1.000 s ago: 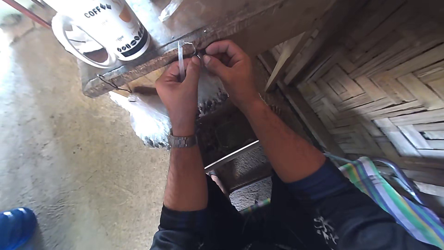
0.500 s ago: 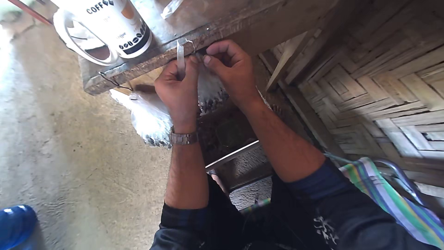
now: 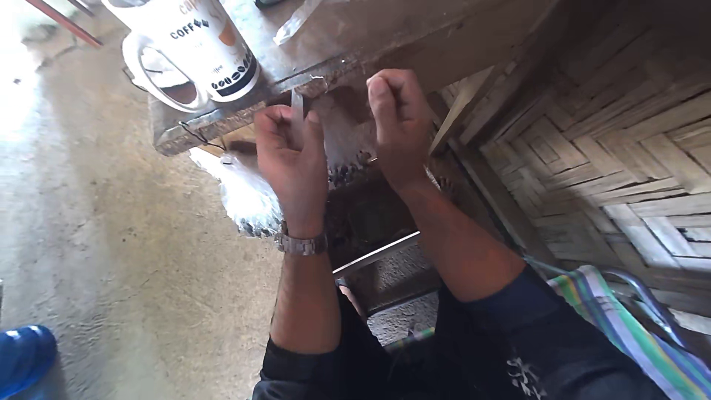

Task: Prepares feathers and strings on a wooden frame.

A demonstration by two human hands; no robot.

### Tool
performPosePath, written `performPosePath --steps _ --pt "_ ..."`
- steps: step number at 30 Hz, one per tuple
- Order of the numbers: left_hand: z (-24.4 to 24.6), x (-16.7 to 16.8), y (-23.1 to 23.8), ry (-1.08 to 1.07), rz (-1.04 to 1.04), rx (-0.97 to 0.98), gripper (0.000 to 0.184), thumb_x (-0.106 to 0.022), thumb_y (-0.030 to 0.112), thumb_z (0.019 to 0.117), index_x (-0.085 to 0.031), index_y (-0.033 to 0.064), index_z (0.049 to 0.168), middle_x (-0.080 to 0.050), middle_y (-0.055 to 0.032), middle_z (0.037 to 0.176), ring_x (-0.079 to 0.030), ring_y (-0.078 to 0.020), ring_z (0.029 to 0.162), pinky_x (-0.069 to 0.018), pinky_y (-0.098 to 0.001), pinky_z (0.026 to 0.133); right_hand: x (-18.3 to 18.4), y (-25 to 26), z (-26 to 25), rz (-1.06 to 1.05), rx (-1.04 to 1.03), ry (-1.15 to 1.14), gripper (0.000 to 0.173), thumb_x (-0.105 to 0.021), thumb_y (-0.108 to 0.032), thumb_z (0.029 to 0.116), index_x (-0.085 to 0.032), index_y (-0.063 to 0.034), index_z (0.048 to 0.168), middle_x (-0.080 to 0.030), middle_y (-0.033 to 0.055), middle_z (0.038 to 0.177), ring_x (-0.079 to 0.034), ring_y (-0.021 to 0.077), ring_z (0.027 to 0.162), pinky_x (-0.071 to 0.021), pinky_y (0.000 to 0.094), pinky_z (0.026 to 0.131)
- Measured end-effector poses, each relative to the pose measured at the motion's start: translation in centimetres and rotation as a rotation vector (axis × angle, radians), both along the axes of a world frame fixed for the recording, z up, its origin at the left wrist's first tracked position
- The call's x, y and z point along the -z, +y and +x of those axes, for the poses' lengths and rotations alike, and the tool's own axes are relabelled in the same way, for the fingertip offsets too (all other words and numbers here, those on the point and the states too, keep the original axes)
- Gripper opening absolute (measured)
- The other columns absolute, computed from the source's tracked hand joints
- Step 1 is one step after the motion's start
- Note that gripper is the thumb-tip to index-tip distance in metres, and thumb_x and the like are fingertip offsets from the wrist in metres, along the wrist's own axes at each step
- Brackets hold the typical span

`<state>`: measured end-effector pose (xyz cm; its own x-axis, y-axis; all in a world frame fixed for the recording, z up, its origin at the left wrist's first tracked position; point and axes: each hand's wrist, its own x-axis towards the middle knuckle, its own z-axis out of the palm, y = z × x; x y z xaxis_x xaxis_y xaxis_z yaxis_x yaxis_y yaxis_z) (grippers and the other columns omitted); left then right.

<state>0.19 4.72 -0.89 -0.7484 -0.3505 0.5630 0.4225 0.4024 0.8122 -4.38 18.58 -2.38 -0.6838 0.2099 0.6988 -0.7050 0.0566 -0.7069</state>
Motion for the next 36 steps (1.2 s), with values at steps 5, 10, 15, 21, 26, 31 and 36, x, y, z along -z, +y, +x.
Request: performPosePath --steps 5,10,15,21,26,31,36 --pt "4.0 -1.5 1.9 -0.193 -0.222 -0.117 0.025 -0.061 0.023 0.1030 -0.049 0.0085 0.119 -0.050 -0.0031 0.076 -0.047 -0.0108 0.054 -0.0428 -0.0249 0.048 -1.1 -0.4 1.7 0.240 -0.018 0.198 0.038 -0.062 -0.036 0.0992 -0.074 0.0000 0.104 -0.069 0.0117 0.098 -0.063 0.0216 0.096 -0.0522 0.0385 0.086" --pt "3.4 -1.5 2.6 -0.187 -0.267 -0.091 0.031 -0.061 0.023 0.1028 -0.050 0.0069 0.127 -0.057 -0.0049 0.084 -0.055 -0.0119 0.065 -0.0499 -0.0284 0.057 -1.8 -2.1 2.9 0.058 -0.127 0.014 0.017 -0.072 -0.016 0.0939 -0.077 -0.0023 0.103 -0.071 0.0083 0.099 -0.061 0.0197 0.100 -0.0498 0.0365 0.090" --pt "3.6 -0.7 2.0 -0.140 -0.219 0.165 0.040 -0.066 0.011 0.0953 -0.047 0.0080 0.131 -0.059 -0.0050 0.092 -0.059 -0.0123 0.069 -0.0511 -0.0246 0.053 -2.1 -0.2 2.0 0.007 -0.217 -0.166 0.013 -0.066 -0.009 0.0974 -0.075 0.0000 0.100 -0.070 0.0078 0.096 -0.065 0.0151 0.090 -0.0555 0.0313 0.080" --pt "0.6 0.3 0.8 -0.051 0.027 0.391 0.023 -0.057 0.015 0.1019 -0.067 -0.0006 0.114 -0.073 -0.0063 0.100 -0.070 -0.0147 0.090 -0.0608 -0.0348 0.082 -1.3 2.4 0.2 0.121 -0.484 -0.243 0.012 -0.059 -0.005 0.0996 -0.070 0.0018 0.100 -0.070 0.0029 0.085 -0.067 0.0073 0.078 -0.0580 0.0249 0.073" --pt "0.3 0.3 1.0 -0.094 0.038 0.250 0.014 -0.063 0.013 0.1022 -0.073 0.0036 0.101 -0.073 -0.0011 0.087 -0.069 -0.0086 0.077 -0.0597 -0.0260 0.072 -0.7 2.5 -0.2 0.186 -0.494 -0.273 0.014 -0.059 -0.008 0.1004 -0.070 -0.0005 0.099 -0.067 0.0006 0.083 -0.063 0.0048 0.075 -0.0542 0.0222 0.069" --pt "0.0 0.5 0.9 -0.133 0.006 0.217 0.015 -0.064 0.017 0.1023 -0.075 0.0059 0.102 -0.074 0.0003 0.087 -0.069 -0.0075 0.075 -0.0588 -0.0241 0.067 -0.7 2.1 -0.2 0.159 -0.406 -0.301 0.013 -0.063 -0.011 0.1008 -0.070 -0.0003 0.103 -0.068 0.0021 0.086 -0.064 0.0056 0.077 -0.0551 0.0218 0.070" --pt "-0.3 0.5 1.0 -0.117 0.018 0.195 0.016 -0.064 0.018 0.1024 -0.076 0.0064 0.101 -0.075 -0.0008 0.088 -0.071 -0.0096 0.077 -0.0591 -0.0259 0.067 -0.9 1.6 -0.1 0.142 -0.356 -0.339 0.014 -0.063 -0.011 0.1015 -0.071 -0.0008 0.104 -0.069 0.0024 0.087 -0.065 0.0061 0.077 -0.0556 0.0223 0.070"
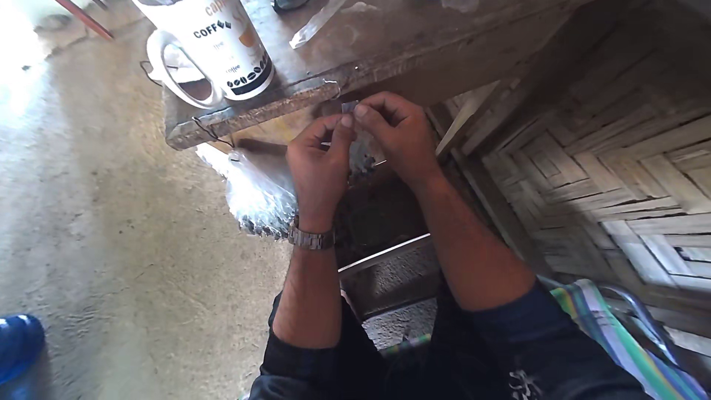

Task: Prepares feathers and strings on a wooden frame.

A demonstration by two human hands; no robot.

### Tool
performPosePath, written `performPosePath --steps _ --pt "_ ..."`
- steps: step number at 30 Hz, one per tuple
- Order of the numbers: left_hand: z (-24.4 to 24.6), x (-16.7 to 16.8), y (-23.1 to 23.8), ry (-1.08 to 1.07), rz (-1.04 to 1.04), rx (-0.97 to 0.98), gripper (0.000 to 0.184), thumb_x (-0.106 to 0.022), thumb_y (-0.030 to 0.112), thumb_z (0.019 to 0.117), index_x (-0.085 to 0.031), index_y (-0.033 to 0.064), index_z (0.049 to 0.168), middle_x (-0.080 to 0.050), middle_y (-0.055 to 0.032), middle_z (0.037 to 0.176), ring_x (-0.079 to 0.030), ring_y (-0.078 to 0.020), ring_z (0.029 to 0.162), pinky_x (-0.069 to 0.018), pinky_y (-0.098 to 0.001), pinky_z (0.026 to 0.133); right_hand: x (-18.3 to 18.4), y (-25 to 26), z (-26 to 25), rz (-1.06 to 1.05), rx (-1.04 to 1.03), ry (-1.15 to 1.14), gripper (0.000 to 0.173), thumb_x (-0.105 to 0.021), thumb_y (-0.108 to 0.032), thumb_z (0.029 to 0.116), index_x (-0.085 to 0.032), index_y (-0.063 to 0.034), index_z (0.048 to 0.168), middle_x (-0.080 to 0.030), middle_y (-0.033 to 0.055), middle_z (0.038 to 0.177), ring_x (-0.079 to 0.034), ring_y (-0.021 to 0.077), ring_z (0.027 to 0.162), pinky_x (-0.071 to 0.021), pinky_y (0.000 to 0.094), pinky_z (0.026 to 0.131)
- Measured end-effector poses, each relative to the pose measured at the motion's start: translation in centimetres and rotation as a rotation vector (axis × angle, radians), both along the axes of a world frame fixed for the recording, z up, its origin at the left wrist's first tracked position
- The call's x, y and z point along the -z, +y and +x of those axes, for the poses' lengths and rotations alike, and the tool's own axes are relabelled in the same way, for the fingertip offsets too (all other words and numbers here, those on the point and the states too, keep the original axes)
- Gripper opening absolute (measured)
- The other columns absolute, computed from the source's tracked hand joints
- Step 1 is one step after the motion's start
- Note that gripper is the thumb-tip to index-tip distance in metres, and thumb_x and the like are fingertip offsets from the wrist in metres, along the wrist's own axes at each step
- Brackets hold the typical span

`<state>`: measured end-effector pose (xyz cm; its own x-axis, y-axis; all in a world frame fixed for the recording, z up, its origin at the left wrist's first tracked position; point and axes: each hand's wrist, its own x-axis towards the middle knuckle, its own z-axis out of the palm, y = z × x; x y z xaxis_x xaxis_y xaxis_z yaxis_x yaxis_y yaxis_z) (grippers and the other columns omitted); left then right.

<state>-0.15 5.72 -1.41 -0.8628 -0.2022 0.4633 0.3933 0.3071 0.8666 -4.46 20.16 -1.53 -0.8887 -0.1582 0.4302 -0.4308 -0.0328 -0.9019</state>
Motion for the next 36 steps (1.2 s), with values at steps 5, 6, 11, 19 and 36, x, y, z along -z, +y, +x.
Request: performPosePath --steps 5,6,11,19,36 --pt "-0.4 0.4 -0.1 0.021 0.024 -0.009 0.016 -0.063 0.015 0.1022 -0.075 0.0052 0.100 -0.074 -0.0012 0.087 -0.069 -0.0093 0.075 -0.0580 -0.0261 0.064 0.2 -0.5 -0.1 0.003 0.041 -0.016 0.015 -0.064 -0.013 0.1011 -0.072 -0.0015 0.104 -0.070 0.0019 0.086 -0.064 0.0054 0.074 -0.0551 0.0217 0.069" --pt "-0.5 0.4 -0.1 0.029 0.025 -0.007 0.016 -0.063 0.015 0.1022 -0.075 0.0051 0.100 -0.074 -0.0009 0.086 -0.069 -0.0091 0.074 -0.0583 -0.0262 0.064 0.2 -0.6 -0.1 0.004 0.042 -0.021 0.015 -0.063 -0.013 0.1014 -0.072 -0.0015 0.104 -0.070 0.0019 0.086 -0.064 0.0054 0.075 -0.0555 0.0219 0.069" --pt "-0.6 0.4 -0.3 0.060 0.017 -0.012 0.015 -0.064 0.016 0.1020 -0.074 0.0052 0.100 -0.074 -0.0012 0.088 -0.070 -0.0101 0.077 -0.0598 -0.0277 0.068 0.3 -1.0 -0.1 -0.035 0.051 -0.007 0.015 -0.062 -0.012 0.1018 -0.071 -0.0003 0.104 -0.069 0.0025 0.085 -0.065 0.0064 0.074 -0.0560 0.0227 0.069" --pt "-0.6 0.3 -0.2 0.058 0.016 -0.021 0.015 -0.064 0.016 0.1017 -0.075 0.0056 0.101 -0.073 -0.0005 0.087 -0.069 -0.0090 0.076 -0.0588 -0.0267 0.069 0.3 -1.2 0.0 -0.057 0.069 -0.013 0.014 -0.063 -0.012 0.1014 -0.071 -0.0001 0.102 -0.069 0.0027 0.084 -0.065 0.0067 0.074 -0.0560 0.0229 0.070" --pt "-0.6 1.2 0.0 -0.123 -0.265 -0.276 0.018 -0.074 0.030 0.0944 -0.075 0.0141 0.101 -0.074 0.0059 0.087 -0.068 -0.0018 0.075 -0.0583 -0.0243 0.071 2.7 -0.4 -1.4 0.168 0.080 -0.206 0.020 -0.064 -0.022 0.1018 -0.073 -0.0049 0.106 -0.072 0.0020 0.090 -0.067 0.0064 0.079 -0.0584 0.0267 0.076"
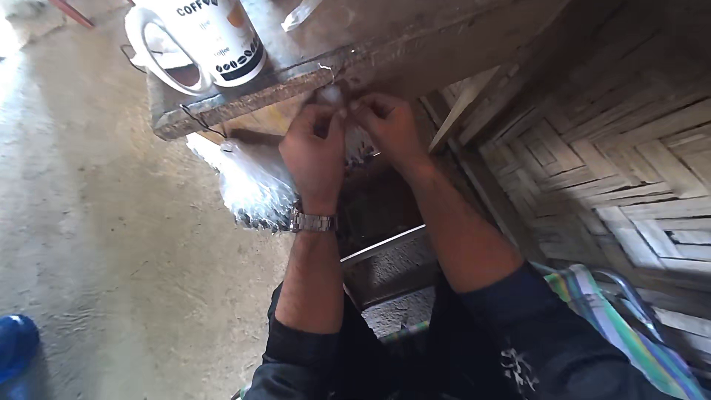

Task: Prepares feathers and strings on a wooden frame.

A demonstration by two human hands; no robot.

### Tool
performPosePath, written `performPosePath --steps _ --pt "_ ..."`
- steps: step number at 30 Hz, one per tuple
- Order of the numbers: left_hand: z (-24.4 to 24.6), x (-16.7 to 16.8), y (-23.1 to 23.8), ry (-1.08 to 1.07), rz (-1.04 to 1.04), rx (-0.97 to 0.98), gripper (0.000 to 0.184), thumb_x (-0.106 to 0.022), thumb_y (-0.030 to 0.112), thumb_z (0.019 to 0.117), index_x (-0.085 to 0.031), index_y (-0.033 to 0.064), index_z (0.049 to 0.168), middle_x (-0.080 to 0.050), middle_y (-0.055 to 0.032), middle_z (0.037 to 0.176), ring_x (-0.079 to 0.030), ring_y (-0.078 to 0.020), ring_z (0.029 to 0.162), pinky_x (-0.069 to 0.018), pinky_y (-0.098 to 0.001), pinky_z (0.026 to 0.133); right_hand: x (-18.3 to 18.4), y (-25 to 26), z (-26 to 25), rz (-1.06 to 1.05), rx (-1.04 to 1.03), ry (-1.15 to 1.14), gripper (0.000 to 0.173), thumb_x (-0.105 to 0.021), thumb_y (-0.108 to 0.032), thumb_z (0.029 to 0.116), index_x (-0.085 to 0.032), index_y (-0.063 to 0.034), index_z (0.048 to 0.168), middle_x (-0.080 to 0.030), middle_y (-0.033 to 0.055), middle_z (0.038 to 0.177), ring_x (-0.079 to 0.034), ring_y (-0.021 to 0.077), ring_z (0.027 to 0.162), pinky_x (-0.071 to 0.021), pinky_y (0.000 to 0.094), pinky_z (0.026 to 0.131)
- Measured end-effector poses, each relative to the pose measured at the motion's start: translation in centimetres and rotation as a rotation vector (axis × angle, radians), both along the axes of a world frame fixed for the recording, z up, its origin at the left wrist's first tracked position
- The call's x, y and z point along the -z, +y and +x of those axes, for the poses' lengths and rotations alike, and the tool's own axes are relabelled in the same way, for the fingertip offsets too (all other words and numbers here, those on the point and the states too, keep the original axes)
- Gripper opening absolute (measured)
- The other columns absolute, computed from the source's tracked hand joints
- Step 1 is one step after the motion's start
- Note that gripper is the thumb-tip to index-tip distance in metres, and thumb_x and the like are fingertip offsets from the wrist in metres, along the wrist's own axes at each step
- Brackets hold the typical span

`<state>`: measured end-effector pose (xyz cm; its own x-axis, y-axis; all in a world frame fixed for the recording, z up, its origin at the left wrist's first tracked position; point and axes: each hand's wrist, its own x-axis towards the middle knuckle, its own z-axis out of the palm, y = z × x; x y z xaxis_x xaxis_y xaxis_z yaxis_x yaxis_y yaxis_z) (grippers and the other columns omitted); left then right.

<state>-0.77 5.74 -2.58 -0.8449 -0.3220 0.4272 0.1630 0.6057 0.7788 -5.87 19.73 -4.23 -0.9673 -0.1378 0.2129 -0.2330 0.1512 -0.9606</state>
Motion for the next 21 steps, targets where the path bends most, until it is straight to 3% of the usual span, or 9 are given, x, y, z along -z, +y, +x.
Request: performPosePath --steps 2,5,8,11,14,16,19,21 --pt "0.0 0.1 0.1 -0.058 -0.036 -0.079 0.020 -0.073 0.035 0.0942 -0.074 0.0156 0.100 -0.072 0.0063 0.085 -0.067 -0.0029 0.073 -0.0570 -0.0267 0.069 0.4 1.3 -0.7 0.158 0.008 -0.070 0.023 -0.064 -0.026 0.1009 -0.073 -0.0054 0.107 -0.070 0.0032 0.091 -0.065 0.0074 0.079 -0.0564 0.0287 0.075" --pt "0.5 -0.2 -0.1 -0.196 -0.116 -0.160 0.032 -0.072 0.041 0.0921 -0.070 0.0132 0.108 -0.069 0.0002 0.089 -0.066 -0.0116 0.077 -0.0561 -0.0351 0.072 2.6 3.8 -1.7 0.489 -0.060 -0.291 0.027 -0.063 -0.030 0.1001 -0.072 -0.0050 0.108 -0.069 0.0072 0.094 -0.066 0.0140 0.078 -0.0576 0.0372 0.074" --pt "1.5 -1.6 -0.9 -0.347 -0.165 -0.107 0.043 -0.075 0.039 0.0873 -0.061 0.0106 0.116 -0.065 -0.0043 0.092 -0.064 -0.0179 0.080 -0.0548 -0.0405 0.072 6.2 4.8 -2.5 0.887 -0.187 -0.502 0.033 -0.060 -0.032 0.1001 -0.072 -0.0014 0.106 -0.070 0.0168 0.094 -0.068 0.0298 0.082 -0.0557 0.0562 0.078" --pt "2.9 -2.3 -2.1 -0.441 -0.152 -0.007 0.042 -0.078 0.037 0.0862 -0.060 0.0096 0.113 -0.062 -0.0053 0.087 -0.062 -0.0207 0.076 -0.0526 -0.0440 0.068 12.2 4.5 -2.8 1.049 -0.320 -0.687 0.028 -0.060 -0.026 0.0997 -0.072 -0.0019 0.105 -0.069 0.0139 0.089 -0.065 0.0259 0.073 -0.0550 0.0492 0.068" --pt "4.2 -1.4 -3.6 -0.483 -0.089 0.152 0.032 -0.072 0.043 0.0922 -0.066 0.0131 0.102 -0.064 -0.0019 0.081 -0.063 -0.0162 0.070 -0.0534 -0.0418 0.063 16.3 3.7 -1.8 1.269 -0.482 -0.809 0.031 -0.059 -0.028 0.0988 -0.070 -0.0001 0.107 -0.068 0.0197 0.097 -0.066 0.0334 0.084 -0.0529 0.0571 0.074" --pt "4.4 -0.4 -4.6 -0.497 -0.065 0.268 0.028 -0.068 0.045 0.0958 -0.068 0.0164 0.098 -0.064 0.0020 0.078 -0.061 -0.0116 0.067 -0.0524 -0.0379 0.061 18.7 3.6 -0.7 1.402 -0.553 -0.843 0.036 -0.061 -0.033 0.0971 -0.072 0.0012 0.103 -0.070 0.0236 0.108 -0.067 0.0395 0.103 -0.0505 0.0659 0.086" --pt "4.4 0.5 -5.5 -0.519 -0.095 0.395 0.026 -0.064 0.044 0.0997 -0.069 0.0192 0.102 -0.068 0.0048 0.083 -0.065 -0.0086 0.072 -0.0564 -0.0366 0.066 22.3 4.1 1.0 1.493 -0.504 -0.920 0.048 -0.063 -0.044 0.0956 -0.073 -0.0028 0.117 -0.066 0.0236 0.127 -0.060 0.0418 0.124 -0.0435 0.0699 0.102" --pt "4.5 0.6 -5.8 -0.538 -0.101 0.459 0.025 -0.063 0.043 0.1007 -0.069 0.0198 0.106 -0.069 0.0041 0.082 -0.066 -0.0105 0.071 -0.0561 -0.0381 0.064 18.9 2.3 1.9 1.514 -0.560 -1.042 0.049 -0.056 -0.038 0.1036 -0.062 -0.0013 0.135 -0.056 0.0233 0.144 -0.051 0.0388 0.137 -0.0380 0.0607 0.112"
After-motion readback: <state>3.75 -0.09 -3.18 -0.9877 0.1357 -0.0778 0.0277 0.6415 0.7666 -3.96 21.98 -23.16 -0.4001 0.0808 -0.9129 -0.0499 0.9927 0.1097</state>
